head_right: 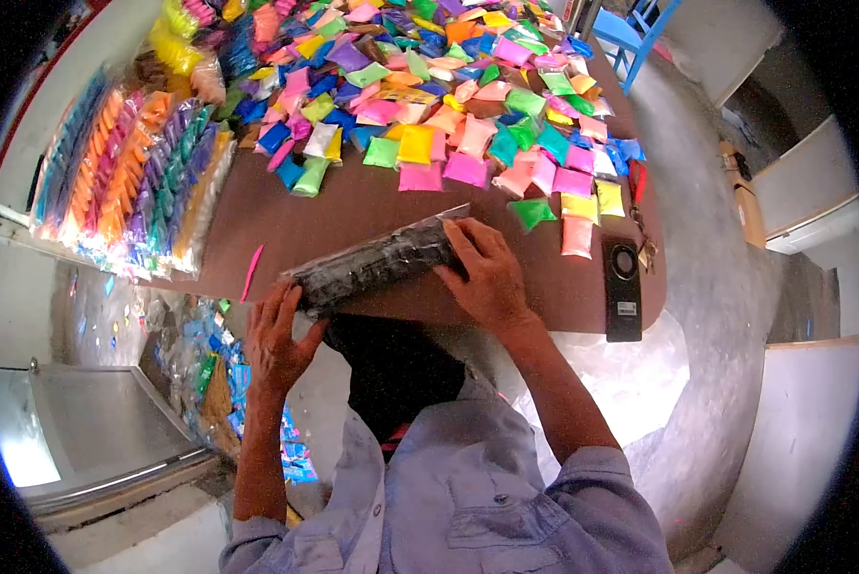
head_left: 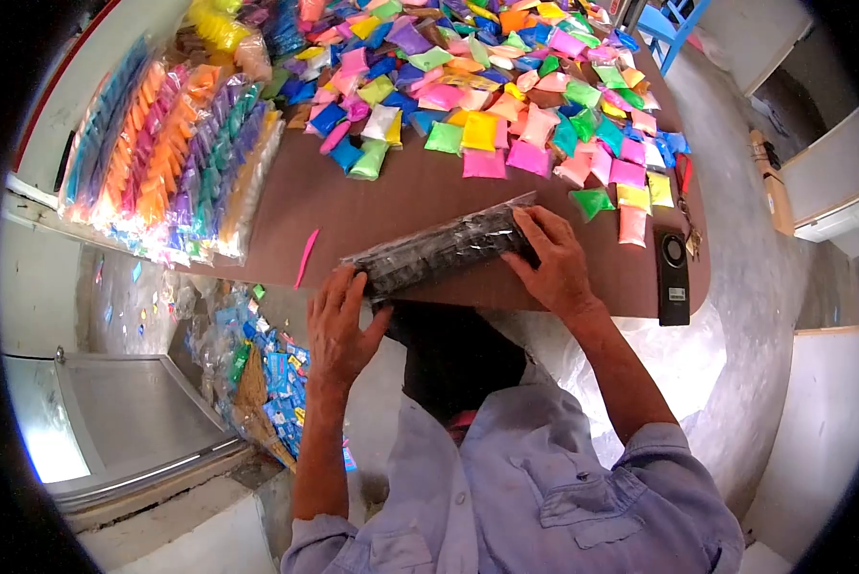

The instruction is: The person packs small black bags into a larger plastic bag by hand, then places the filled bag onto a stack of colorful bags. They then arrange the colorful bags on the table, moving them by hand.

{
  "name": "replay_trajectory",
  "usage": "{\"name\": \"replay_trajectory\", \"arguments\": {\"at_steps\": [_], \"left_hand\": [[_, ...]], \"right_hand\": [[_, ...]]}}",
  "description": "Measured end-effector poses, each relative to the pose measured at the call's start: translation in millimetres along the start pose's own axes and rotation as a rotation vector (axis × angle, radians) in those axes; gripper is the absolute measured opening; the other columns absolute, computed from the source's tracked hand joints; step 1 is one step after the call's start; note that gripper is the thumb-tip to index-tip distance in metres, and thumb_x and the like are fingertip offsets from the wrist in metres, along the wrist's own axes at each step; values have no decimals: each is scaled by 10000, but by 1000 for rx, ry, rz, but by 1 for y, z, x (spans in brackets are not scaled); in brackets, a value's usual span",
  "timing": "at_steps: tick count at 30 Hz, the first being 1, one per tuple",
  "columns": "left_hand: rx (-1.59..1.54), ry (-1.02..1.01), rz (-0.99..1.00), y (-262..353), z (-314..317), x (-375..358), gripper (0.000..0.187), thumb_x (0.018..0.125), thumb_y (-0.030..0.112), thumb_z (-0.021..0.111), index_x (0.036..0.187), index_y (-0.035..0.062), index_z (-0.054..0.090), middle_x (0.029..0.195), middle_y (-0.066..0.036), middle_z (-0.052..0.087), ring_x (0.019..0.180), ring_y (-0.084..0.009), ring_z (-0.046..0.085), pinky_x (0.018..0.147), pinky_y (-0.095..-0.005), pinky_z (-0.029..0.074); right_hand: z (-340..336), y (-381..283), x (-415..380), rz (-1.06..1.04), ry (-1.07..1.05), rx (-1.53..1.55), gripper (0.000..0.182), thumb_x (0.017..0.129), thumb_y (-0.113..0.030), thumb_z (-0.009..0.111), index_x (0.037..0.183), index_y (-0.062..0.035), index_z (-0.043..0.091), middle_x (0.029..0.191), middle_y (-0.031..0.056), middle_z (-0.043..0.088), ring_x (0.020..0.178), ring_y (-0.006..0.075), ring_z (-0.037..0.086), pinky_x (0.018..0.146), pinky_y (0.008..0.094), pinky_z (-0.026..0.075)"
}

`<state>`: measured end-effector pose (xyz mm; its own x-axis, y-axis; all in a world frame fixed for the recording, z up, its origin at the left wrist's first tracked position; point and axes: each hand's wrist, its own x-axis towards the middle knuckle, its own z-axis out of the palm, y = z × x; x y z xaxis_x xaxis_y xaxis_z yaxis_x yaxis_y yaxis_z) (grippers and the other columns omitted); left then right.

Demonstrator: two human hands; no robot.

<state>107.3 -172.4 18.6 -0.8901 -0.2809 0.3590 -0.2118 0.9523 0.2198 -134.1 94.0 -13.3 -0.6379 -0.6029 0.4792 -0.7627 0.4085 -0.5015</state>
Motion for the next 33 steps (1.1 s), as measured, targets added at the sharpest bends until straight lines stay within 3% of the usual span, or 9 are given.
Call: {"name": "replay_trajectory", "arguments": {"at_steps": [7,9,16,24,33], "left_hand": [[7,32,96,48,5,43,722,870,359,909,1457,33,645,1583,-170,599,1477,-388,550,1226,-556,403],[-69,-13,207,68,16,61,753,887,393,884,1494,32,621,1607,-174,578,1510,-367,521,1264,-555,355],[-73,-64,308,115,58,90,694,947,367,821,1516,34,606,1630,-158,563,1552,-331,479,1296,-529,316],[-17,-78,183,99,43,63,640,924,255,842,1506,67,655,1610,-107,607,1544,-307,499,1288,-497,338],[39,18,59,63,24,24,635,901,224,877,1481,68,672,1582,-141,628,1476,-354,571,1252,-534,391]], "right_hand": [[-1,1,-2,-13,-5,5,690,859,-164,895,1498,-64,654,1441,194,639,1324,419,621,1150,503,508],[0,2,-1,-20,-1,5,684,860,-161,885,1498,-69,656,1449,193,636,1328,417,622,1149,502,507],[0,6,-2,-20,-10,26,684,856,-156,874,1497,-66,655,1470,191,632,1334,414,624,1152,503,503],[1,5,-2,-55,-30,15,656,851,-174,884,1466,-79,679,1441,163,665,1325,384,640,1138,500,507],[0,0,-3,-44,-24,13,642,854,-213,906,1449,-102,694,1414,142,678,1295,365,658,1110,493,517]]}}
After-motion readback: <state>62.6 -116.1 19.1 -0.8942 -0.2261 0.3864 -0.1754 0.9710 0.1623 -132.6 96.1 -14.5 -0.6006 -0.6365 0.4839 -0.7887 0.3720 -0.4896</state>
